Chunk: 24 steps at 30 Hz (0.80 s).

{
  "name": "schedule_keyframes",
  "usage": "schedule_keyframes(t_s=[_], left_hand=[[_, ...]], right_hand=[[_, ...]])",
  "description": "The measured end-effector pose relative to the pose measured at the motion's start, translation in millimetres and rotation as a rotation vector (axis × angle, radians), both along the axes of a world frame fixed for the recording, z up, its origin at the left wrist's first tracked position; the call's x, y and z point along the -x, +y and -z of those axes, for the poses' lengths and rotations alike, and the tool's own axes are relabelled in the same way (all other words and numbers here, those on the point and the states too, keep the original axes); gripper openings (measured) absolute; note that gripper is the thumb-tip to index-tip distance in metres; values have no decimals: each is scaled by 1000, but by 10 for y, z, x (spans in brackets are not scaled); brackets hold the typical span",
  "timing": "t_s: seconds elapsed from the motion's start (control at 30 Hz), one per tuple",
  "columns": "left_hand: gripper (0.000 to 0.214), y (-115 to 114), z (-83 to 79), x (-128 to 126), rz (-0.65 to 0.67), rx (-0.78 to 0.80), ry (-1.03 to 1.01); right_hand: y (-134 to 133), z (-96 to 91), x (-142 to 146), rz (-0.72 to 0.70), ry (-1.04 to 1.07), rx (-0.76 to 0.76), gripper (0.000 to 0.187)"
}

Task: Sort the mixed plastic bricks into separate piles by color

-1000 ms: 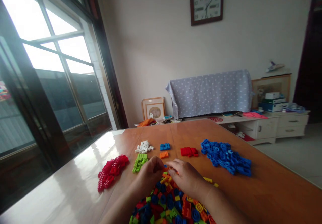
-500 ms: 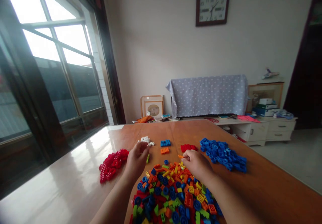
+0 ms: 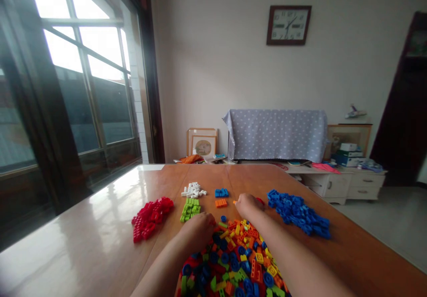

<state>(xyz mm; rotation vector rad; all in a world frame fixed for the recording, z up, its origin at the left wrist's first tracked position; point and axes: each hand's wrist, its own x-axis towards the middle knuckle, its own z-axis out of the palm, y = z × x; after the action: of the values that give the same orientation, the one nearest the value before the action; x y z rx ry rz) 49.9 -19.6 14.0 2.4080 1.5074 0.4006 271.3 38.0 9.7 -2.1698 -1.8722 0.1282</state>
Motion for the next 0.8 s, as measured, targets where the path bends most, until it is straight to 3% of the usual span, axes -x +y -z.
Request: schedule_keyframes(t_s=[0.23, 0.4, 0.8], left_hand=[[22, -18, -33, 19, 19, 2, -10], [22, -47, -67, 10, 40, -18, 2], [18, -8, -50, 34, 48, -3, -56]], right_hand=[[278, 126, 33, -13, -1, 46, 32], [363, 215, -11, -88, 33, 23, 8], [562, 324, 80, -237, 117, -37, 25]])
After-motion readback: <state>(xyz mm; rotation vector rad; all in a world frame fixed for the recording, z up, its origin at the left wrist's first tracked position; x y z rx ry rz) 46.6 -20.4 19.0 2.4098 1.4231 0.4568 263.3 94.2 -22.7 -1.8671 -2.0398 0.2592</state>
